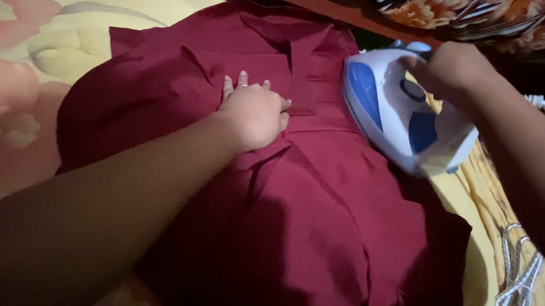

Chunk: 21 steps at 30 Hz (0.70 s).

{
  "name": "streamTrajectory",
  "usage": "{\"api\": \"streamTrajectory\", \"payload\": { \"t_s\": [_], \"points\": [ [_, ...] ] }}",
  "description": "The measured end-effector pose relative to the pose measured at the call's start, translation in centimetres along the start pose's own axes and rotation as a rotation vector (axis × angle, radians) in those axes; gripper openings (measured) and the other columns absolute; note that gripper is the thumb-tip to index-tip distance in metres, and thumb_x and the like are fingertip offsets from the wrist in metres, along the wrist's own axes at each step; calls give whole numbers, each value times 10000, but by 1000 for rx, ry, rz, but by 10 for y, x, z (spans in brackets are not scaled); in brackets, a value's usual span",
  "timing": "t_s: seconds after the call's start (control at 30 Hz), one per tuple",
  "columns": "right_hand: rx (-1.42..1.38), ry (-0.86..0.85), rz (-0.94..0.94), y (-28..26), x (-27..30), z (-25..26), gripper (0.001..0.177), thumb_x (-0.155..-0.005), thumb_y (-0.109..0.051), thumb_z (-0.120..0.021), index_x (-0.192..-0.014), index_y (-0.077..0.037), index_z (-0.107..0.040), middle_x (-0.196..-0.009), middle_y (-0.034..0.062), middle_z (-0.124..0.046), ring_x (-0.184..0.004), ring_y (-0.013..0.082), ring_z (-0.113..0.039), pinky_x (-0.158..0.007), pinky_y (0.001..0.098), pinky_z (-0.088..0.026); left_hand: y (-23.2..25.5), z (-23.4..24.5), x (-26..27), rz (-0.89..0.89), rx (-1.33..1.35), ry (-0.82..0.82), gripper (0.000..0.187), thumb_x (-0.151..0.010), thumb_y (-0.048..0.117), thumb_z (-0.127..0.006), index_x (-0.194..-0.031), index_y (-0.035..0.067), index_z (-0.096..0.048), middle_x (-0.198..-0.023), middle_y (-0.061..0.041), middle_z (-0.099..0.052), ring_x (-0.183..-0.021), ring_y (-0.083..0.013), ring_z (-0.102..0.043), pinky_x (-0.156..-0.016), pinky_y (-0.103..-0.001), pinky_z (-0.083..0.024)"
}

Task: Ironing a red pleated skirt on a flat surface.

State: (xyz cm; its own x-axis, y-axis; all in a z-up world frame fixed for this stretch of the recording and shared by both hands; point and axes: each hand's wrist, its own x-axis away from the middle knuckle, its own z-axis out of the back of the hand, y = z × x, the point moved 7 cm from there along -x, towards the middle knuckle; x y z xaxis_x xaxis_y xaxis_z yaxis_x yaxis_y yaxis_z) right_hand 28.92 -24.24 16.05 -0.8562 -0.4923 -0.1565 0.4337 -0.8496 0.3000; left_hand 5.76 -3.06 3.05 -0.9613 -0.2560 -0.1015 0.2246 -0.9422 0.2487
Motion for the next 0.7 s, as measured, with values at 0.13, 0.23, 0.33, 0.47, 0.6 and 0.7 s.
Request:
{"api": "streamTrajectory", "payload": {
  "t_s": [0.13, 0.23, 0.33, 0.47, 0.6, 0.7],
  "points": [
    [-116, 86, 33, 14, -19, -1, 749, -1054, -635, -566, -885, 64, -776, -831, 269, -748, -802, 453, -733, -796, 513, -571, 2, 11, 10, 12, 5, -13, 489, -1006, 448, -479, -1484, 352, -513, -1640, -142, -310, -1518, -495, -192, -1218, -678, -97],
    [-113, 159, 70, 27, -11, 16, 630, -1007, -601, -633, -998, 18, -753, -842, 272, -736, -812, 448, -729, -771, 524, -569, 2, 15, 8, -3, 43, 14, 510, -996, 423, -528, -1491, 304, -503, -1605, -171, -360, -1495, -517, -217, -1202, -688, -126],
    [-142, 162, 12, 38, 17, 39, 596, -971, -580, -704, -1033, 11, -746, -848, 279, -741, -812, 431, -743, -754, 521, -580, 15, 23, 4, -3, 70, -7, 485, -997, 385, -552, -1459, 238, -518, -1474, -198, -504, -1460, -547, -268, -1175, -725, -155],
    [-202, 233, 100, 7, 53, 72, 561, -948, -549, -738, -1110, -12, -714, -892, 246, -709, -787, 403, -710, -721, 497, -567, 15, 21, -8, 36, 40, 50, 335, -1015, 206, -520, -1338, 176, -602, -1304, -244, -645, -1359, -590, -442, -1125, -794, -234],
    [-241, 96, 86, -42, 45, 50, 706, -989, -621, -688, -902, 78, -730, -774, 227, -739, -693, 382, -739, -711, 493, -593, 1, 38, 3, 101, 294, 154, 390, -1007, 204, -510, -1389, 128, -501, -1204, -250, -700, -1263, -538, -562, -1152, -772, -234],
    [-82, 247, 225, -63, 28, 35, 767, -1046, -676, -644, -863, 62, -751, -747, 245, -689, -656, 403, -680, -686, 480, -565, -3, 41, 0, 119, 415, 225, 389, -1013, 169, -487, -1388, 83, -430, -1164, -280, -686, -1192, -515, -609, -1124, -763, -262]
  ]
}}
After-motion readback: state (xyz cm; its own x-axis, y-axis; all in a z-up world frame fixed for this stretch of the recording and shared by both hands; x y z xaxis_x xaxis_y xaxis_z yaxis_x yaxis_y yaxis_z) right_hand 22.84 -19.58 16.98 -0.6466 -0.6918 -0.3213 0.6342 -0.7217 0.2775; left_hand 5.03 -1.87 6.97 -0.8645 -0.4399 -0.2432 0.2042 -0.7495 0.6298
